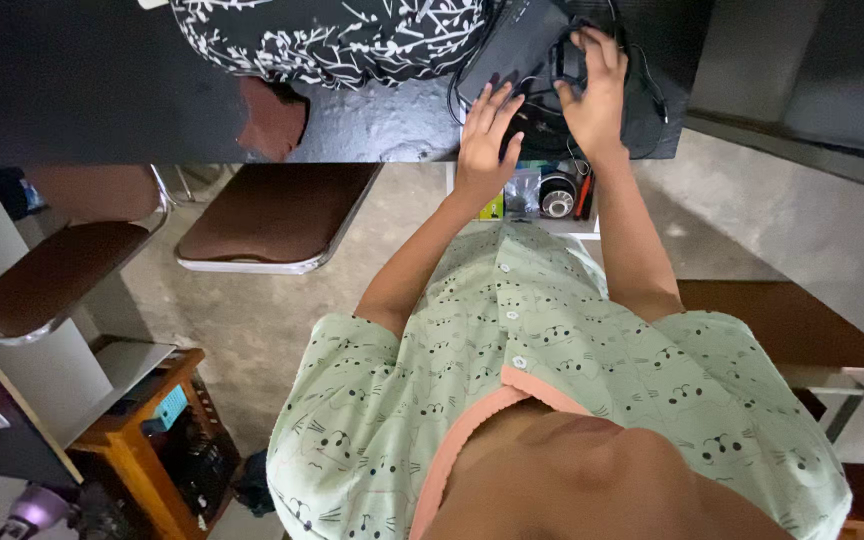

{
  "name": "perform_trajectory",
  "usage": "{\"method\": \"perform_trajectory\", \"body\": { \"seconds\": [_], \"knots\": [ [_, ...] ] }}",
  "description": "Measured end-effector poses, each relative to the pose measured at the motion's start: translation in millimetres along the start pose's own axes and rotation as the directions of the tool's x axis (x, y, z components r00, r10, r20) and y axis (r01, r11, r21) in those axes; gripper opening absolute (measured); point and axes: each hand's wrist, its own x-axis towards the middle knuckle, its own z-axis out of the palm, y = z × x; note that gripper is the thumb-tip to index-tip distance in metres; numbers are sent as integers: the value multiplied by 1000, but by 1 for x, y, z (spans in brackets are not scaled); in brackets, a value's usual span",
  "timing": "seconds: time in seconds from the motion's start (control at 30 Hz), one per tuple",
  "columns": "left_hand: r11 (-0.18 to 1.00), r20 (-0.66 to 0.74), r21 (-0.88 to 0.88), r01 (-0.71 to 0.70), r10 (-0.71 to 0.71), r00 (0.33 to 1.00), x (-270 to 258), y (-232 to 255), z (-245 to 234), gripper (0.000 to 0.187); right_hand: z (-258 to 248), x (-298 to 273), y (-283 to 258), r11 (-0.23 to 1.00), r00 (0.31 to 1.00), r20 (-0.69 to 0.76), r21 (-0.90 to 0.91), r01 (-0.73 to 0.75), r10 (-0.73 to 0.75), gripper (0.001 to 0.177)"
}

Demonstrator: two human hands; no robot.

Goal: The person organizes electronics by placing small items into a plastic bag, winding a black cable, and putting a large power adapter and the cable into a desk drawer.

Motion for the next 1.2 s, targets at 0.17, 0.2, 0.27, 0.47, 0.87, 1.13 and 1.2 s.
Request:
{"method": "perform_trajectory", "body": {
  "seconds": [0.17,0.2,0.27,0.47,0.87,1.13,1.2],
  "knots": [
    [982,42,162,-93,88,995,10,-25,4,57,-16,18,15,971,964,259,239,-1,-63,59],
    [978,76,187,-96,83,994,10,-29,5,59,-18,20,17,971,964,261,238,-6,-58,59],
    [974,111,213,-81,58,992,10,-37,8,59,-22,23,23,883,842,510,297,-363,175,48],
    [966,143,242,-87,54,988,5,-46,11,63,-6,14,15,988,939,321,49,-144,121,47],
    [941,158,331,-68,15,987,7,-48,12,65,-60,14,-37,979,994,96,187,-78,61,53],
    [954,171,289,-82,33,985,10,-39,5,77,-169,3,-118,962,997,45,271,42,-56,50],
    [990,152,141,-24,2,988,13,-20,-4,92,-187,-4,-131,962,994,18,251,103,-111,49]
  ]
}}
